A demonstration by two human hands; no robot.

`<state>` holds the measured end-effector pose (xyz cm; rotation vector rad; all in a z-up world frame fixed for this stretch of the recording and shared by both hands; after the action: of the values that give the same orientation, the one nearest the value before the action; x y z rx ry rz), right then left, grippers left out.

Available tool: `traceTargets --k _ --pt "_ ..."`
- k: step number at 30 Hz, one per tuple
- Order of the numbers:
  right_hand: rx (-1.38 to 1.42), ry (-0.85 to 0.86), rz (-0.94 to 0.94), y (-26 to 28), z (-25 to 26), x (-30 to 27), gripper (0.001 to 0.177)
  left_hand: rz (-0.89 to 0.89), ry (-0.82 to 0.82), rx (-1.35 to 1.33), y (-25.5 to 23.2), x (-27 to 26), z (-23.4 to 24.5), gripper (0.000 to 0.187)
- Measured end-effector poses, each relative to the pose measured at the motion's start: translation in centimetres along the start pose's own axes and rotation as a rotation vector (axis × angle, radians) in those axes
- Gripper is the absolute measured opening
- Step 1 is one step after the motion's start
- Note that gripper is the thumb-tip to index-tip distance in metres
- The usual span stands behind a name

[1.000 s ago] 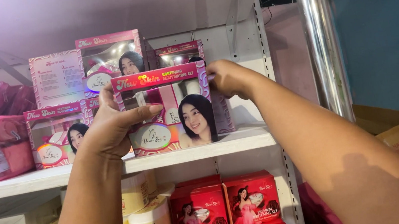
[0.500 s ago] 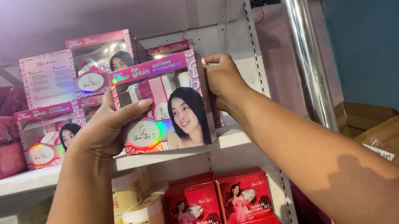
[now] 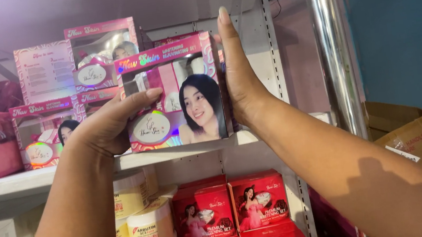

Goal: The person organizes cosmetic boxes on a white metal shelf, stacking them neatly and moving them between different levels. They also use a grey cloth to wipe the shelf surface clean.

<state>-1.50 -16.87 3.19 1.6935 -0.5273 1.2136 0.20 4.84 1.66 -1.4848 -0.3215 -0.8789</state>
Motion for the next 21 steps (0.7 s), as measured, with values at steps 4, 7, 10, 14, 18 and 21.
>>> traceTargets --k 4,7,10,14,18,21 --pt "-0.251 -0.044 0.178 -0.5 0.5 -1.9 0.108 0.063 -0.015 -0.031 -0.2 -0.7 -0.6 0.054" --pt "-0.300 -0.004 0.172 0.0 -0.3 -3.9 0.099 0.067 0.002 -0.042 -0.3 -1.3 -1.1 0.054" --pt "-0.274 0.078 0.151 0.2 -0.2 -4.8 0.105 0.072 -0.044 -0.043 0.0 -1.7 -0.8 0.054" --pt "-0.392 0.088 0.235 0.1 0.6 -5.1 0.110 -0.057 0.058 0.001 0.1 -2.2 -0.5 0.056" --pt "-0.544 0.164 0.499 -0.7 1.2 -6.3 0.109 -0.240 0.188 0.103 -0.2 -3.7 -1.1 0.060" --pt "-0.555 0.259 0.664 -0.3 0.0 -8.5 0.102 -0.366 0.217 0.188 -0.8 -5.9 -1.9 0.062"
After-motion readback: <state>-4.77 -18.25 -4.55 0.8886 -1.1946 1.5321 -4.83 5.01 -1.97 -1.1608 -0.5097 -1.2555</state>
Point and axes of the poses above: each hand's wrist, its own x-axis towards the middle knuckle, its own z-axis out of the back of the hand, y = z × x, the point moved 2 cm from there along x, towards the middle knuckle
